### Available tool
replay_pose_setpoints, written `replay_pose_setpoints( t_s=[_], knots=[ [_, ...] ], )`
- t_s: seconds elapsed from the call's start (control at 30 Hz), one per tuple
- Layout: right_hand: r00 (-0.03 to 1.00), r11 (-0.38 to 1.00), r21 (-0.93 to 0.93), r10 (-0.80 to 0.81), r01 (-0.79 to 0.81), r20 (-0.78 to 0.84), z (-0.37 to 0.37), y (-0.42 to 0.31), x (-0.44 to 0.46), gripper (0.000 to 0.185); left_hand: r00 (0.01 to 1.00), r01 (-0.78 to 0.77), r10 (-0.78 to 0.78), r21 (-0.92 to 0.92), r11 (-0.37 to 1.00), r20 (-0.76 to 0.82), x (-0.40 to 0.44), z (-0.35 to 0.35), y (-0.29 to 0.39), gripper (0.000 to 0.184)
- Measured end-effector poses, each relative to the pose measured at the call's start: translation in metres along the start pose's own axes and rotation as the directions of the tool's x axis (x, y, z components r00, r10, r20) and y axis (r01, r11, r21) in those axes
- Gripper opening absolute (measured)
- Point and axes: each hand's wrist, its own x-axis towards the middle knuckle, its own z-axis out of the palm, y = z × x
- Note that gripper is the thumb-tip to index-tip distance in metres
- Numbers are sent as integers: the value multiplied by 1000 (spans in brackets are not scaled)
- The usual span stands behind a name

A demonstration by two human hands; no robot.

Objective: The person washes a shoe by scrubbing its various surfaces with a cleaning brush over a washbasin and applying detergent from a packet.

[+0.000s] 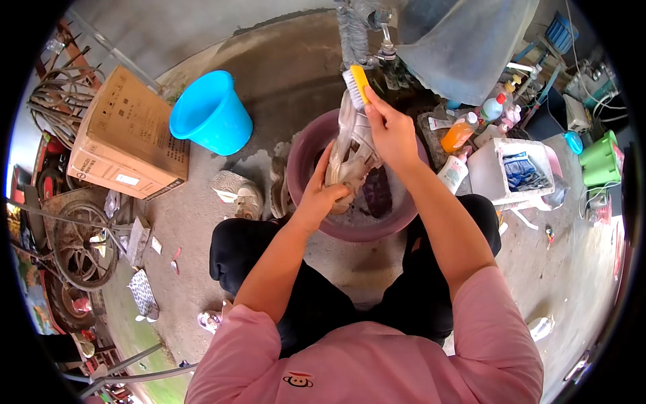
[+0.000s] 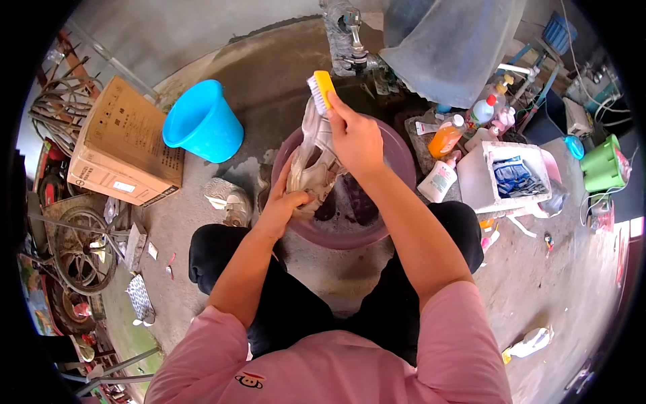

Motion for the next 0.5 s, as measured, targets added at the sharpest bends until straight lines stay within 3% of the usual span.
replay_pose_setpoints(
  t_s=[0.03, 0.07, 0.1, 0.17, 0.2, 0.3, 0.33, 0.43, 0.47, 0.5],
  knots=[
    [999, 999, 15, -35, 35, 3, 1, -3, -7, 30, 999, 29, -29, -19, 999, -19, -2, 0, 2, 79],
    [993, 1000, 0, 17, -17, 120, -3, -8, -16, 30, 999, -36, 36, -2, 999, -24, 3, -8, -1, 80],
    [970, 998, -22, 70, -67, 234, -9, -23, -28, 30, 998, 8, -9, -23, 1000, -55, 7, -13, 2, 81],
    [945, 990, 121, -104, 69, 312, -5, -40, -67, 30, 988, 95, -103, -68, 993, -117, 14, -24, 8, 82],
    [942, 990, 115, -117, 84, 316, -5, -43, -67, 30, 994, -10, 7, -31, 999, -114, 17, -29, 4, 86],
    [944, 992, 77, -115, 95, 311, -8, -42, -60, 31, 987, -9, 25, 96, 995, -162, 16, -28, -8, 89],
    [950, 995, 54, -93, 80, 299, -8, -33, -47, 32, 991, -112, 123, 165, 980, -59, 9, -17, 0, 92],
    [950, 997, 76, -54, 32, 307, -8, -34, -49, 33, 992, -86, 103, 220, 972, -66, 15, -17, -1, 93],
    [943, 992, 120, -77, 40, 323, -10, -40, -59, 33, 994, 37, -28, 77, 996, -110, 14, -19, 4, 94],
    [935, 985, 164, -100, 46, 341, -11, -46, -68, 33, 995, -12, 18, 64, 998, -95, 15, -22, 10, 93]
  ],
)
